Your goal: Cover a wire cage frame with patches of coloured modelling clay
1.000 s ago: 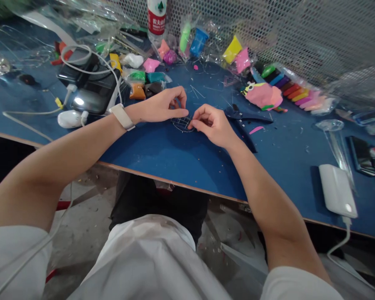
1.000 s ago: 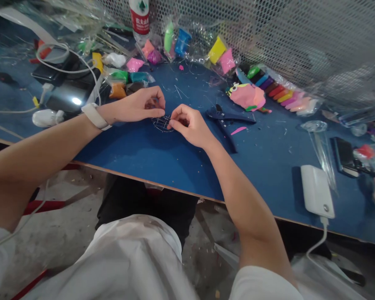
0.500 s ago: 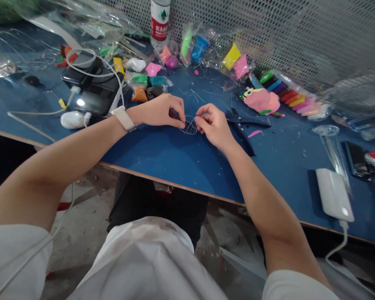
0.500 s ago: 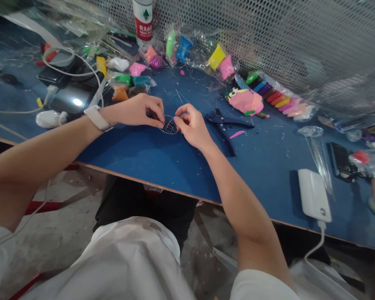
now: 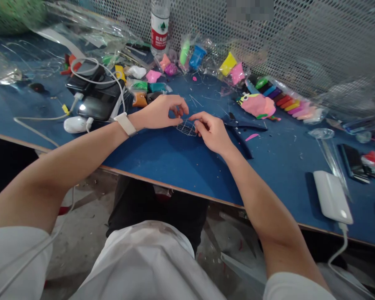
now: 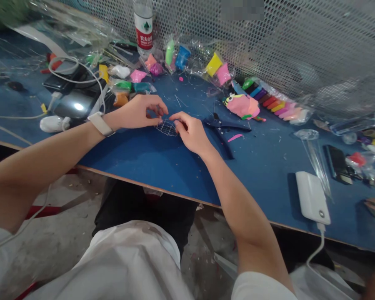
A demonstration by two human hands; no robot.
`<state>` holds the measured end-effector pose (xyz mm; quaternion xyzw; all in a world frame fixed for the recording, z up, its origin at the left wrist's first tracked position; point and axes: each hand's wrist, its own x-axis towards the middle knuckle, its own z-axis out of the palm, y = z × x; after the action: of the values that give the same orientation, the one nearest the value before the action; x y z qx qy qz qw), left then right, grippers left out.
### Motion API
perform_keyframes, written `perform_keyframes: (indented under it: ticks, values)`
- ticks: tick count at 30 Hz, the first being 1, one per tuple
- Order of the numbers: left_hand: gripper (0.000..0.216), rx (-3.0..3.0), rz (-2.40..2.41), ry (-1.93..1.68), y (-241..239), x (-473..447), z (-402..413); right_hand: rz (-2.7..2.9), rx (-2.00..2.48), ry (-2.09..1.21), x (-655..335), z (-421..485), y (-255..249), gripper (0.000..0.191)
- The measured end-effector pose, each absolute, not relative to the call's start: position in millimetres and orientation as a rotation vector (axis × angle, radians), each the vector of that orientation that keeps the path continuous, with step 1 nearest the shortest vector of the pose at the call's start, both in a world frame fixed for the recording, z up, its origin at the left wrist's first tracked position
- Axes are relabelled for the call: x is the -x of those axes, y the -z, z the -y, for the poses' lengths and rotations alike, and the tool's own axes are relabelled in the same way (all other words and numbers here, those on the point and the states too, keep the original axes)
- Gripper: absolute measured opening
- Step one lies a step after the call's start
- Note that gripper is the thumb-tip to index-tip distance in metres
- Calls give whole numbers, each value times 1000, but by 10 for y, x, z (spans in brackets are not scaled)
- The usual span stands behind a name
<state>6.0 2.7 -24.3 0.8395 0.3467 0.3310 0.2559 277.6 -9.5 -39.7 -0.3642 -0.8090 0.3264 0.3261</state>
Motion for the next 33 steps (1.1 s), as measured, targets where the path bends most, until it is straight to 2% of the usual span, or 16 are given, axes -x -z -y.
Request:
perform_keyframes:
  ticks: [10, 16, 25, 29, 33]
  values:
    - [22, -2609, -1009, -1060, 426, -155, -40, 2030, 983, -847, -2704, 167, 384, 11]
    - [31, -2721, -946, -1112, 467, -174, -40, 2045, 976, -822, -2686, 191, 382, 13]
    - [30, -2729, -970, -1108, 529, -172, -63, 2080, 923, -788, -2698, 115, 431, 16]
    - [27, -2537, -1006, -1152, 328, -142, -1, 2118, 941, -710, -2759, 50, 415, 19]
    - [24, -2149, -1000, -1506, -158, 84, 339, 2149, 998, -642, -2815, -5, 410, 24]
